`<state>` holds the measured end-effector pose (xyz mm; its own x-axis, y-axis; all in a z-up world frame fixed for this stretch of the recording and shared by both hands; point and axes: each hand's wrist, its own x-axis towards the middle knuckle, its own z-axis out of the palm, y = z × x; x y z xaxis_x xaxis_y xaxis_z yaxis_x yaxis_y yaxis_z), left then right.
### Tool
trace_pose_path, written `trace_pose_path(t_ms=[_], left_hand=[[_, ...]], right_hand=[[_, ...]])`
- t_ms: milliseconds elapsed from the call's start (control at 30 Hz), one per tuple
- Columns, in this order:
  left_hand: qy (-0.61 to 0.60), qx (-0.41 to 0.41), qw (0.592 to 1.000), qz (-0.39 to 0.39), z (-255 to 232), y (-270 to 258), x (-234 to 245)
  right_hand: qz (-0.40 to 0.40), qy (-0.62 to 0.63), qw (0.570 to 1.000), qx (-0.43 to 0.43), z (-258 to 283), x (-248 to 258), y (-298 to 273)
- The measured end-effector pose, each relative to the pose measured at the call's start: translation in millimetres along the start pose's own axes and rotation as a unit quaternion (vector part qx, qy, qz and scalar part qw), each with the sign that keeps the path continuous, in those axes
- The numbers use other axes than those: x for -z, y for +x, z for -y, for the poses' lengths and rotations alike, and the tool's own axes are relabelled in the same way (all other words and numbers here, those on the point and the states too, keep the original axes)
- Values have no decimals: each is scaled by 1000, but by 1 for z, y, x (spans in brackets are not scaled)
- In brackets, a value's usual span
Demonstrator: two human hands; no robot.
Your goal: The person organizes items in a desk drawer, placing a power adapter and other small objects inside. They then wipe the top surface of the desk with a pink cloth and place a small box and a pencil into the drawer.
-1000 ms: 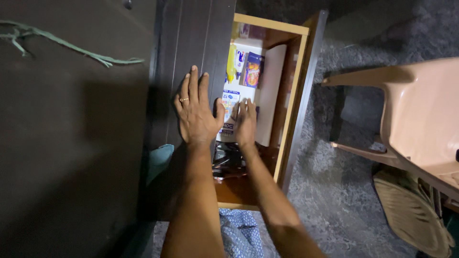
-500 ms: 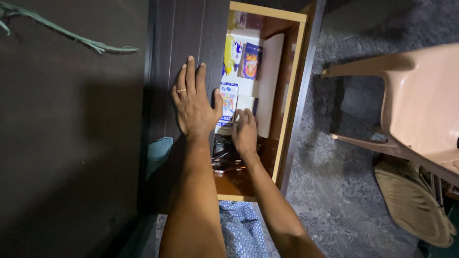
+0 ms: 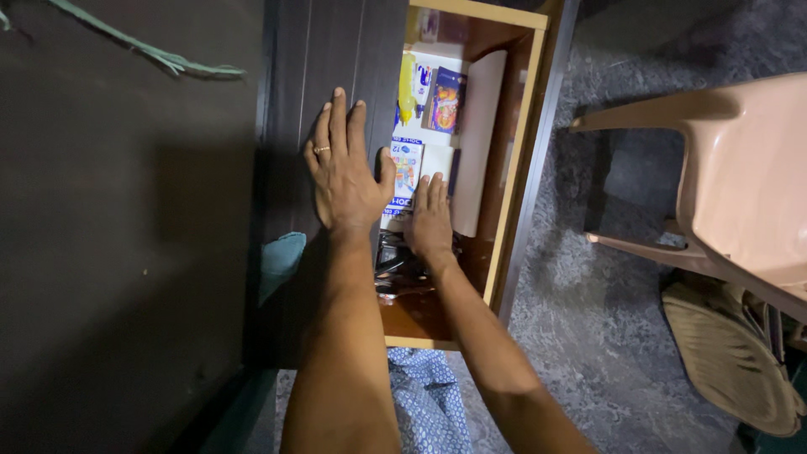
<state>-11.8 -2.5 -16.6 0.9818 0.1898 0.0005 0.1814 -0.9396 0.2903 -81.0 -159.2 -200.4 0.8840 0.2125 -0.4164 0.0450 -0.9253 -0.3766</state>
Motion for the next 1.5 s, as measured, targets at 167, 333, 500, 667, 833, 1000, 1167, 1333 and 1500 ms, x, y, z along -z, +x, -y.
trace_pose_path(t_ms=[167, 333, 500, 667, 833, 1000, 1167, 1333, 1500], left_hand=[[-1, -6, 1000, -4, 1, 1, 1], [-9, -6, 1000, -3, 0, -2, 2], [-8, -12, 1000, -8, 1, -3, 0], [-5, -19, 1000, -9, 4, -2, -3], [7, -14, 1000, 6, 3, 0, -4], [9, -18, 1000, 10, 3, -1, -4], [16, -19, 1000, 10, 3, -1, -5], [29, -17, 999, 12, 3, -1, -7], [37, -15, 999, 12, 1, 1, -5]], right_hand=[[23, 95, 995, 4, 9, 49, 1], [-171, 129, 969, 127, 12, 125, -29], [-290, 99, 948, 82, -20, 190, -45], [-352, 189, 915, 62, -51, 195, -45], [-277, 474, 834, 52, -66, 179, -31], [-230, 482, 843, 59, -74, 173, -30], [-232, 453, 859, 52, -73, 172, -31], [-224, 457, 860, 43, -63, 170, -29], [-218, 432, 875, 35, -43, 163, -25]])
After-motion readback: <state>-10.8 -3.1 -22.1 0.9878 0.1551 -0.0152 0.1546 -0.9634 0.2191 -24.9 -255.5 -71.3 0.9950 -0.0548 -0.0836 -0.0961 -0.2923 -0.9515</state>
